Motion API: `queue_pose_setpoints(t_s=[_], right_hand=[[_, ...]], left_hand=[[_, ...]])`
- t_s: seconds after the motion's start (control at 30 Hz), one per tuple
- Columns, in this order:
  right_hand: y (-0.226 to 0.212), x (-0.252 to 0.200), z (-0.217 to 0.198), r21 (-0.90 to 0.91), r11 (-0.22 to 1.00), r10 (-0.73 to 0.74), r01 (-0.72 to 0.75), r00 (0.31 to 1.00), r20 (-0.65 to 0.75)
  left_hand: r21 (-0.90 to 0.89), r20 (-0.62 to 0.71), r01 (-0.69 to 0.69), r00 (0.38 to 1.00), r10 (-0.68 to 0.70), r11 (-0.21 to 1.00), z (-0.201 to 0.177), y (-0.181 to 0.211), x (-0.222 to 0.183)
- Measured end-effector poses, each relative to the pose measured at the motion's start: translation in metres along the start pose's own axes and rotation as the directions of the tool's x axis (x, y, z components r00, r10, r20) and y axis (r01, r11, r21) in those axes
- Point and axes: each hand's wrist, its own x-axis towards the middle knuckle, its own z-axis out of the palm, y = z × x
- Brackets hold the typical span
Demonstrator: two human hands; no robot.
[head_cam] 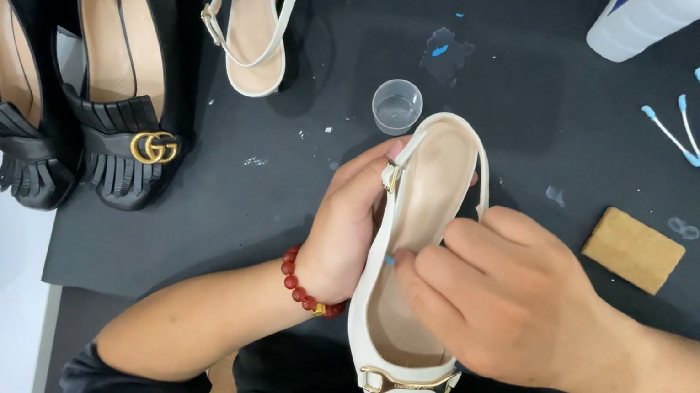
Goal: The recorder is using cotton swabs and a cleaning solution to remove dirt or stains from the edges and soles of high-heeled shoes at a workbench.
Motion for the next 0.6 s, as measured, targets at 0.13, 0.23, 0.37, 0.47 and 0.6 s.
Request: queue_pose_setpoints(t_s=[0.13, 0.23, 0.37, 0.47, 0.6], right_hand=[[-0.002, -0.001, 0.003, 0.019, 0.999, -0.029, 0.029, 0.999, 0.018], [-0.003, -0.001, 0.004, -0.004, 0.999, -0.048, 0.048, 0.998, 0.029], [-0.001, -0.001, 0.005, 0.001, 0.997, -0.073, 0.073, 0.997, 0.033], [0.000, -0.002, 0.007, -0.010, 0.998, -0.060, 0.060, 0.997, 0.039], [0.001, -0.001, 0.010, 0.018, 0.998, -0.055, 0.054, 0.996, 0.065]], left_hand=[[-0.006, 0.011, -0.007, 1.000, 0.007, 1.000, -0.002, -0.002, 0.000], [0.011, -0.036, 0.001, 0.999, -0.001, 1.000, 0.000, -0.001, -0.001], [0.057, -0.061, -0.047, 0.997, 0.051, 0.997, -0.008, -0.009, 0.000], [-0.003, -0.077, -0.046, 0.996, 0.046, 0.999, -0.007, -0.009, 0.002], [0.027, -0.107, -0.037, 0.993, 0.040, 0.999, -0.009, -0.014, 0.002]])
